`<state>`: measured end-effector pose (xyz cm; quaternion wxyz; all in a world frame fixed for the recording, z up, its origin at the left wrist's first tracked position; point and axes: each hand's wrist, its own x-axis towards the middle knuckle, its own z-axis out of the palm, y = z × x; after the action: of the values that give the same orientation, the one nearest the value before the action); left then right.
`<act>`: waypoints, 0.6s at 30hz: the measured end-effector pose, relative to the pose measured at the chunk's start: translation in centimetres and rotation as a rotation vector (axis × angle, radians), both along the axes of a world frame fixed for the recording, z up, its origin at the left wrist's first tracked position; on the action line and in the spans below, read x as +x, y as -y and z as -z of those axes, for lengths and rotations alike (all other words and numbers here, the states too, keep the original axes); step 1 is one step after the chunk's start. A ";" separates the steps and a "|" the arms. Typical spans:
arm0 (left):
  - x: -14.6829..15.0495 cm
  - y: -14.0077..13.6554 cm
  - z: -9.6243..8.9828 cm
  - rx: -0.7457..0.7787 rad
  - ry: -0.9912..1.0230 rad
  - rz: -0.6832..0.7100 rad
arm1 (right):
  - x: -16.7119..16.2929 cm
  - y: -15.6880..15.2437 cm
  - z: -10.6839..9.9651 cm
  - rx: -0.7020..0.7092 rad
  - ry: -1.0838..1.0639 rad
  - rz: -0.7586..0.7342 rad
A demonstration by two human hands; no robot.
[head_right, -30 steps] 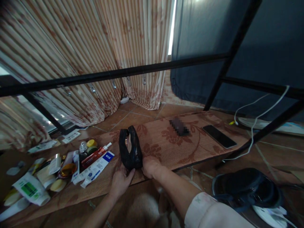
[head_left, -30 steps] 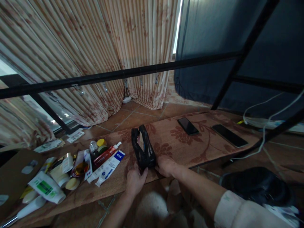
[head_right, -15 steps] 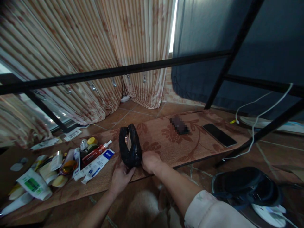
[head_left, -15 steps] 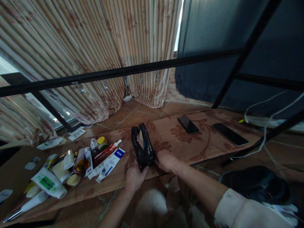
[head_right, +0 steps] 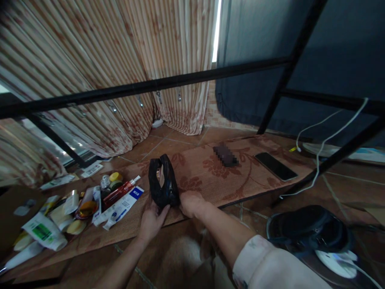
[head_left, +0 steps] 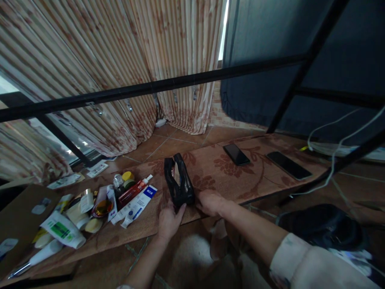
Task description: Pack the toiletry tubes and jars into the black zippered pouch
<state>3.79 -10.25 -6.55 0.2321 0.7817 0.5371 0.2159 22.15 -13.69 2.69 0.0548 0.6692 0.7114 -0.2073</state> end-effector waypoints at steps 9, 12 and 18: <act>-0.1 -0.2 0.2 0.024 -0.016 0.018 | -0.1 -0.4 -0.4 -0.012 -0.006 0.016; 0.0 -0.2 0.2 0.015 -0.033 0.009 | 0.0 -0.3 -0.2 -0.020 -0.006 0.005; -0.2 -0.2 0.5 -0.008 -0.084 -0.005 | 0.3 -0.2 0.2 -0.027 0.009 -0.013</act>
<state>3.63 -10.08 -7.04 0.2120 0.7877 0.5492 0.1815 22.45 -13.49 2.53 0.0683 0.6646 0.7127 -0.2136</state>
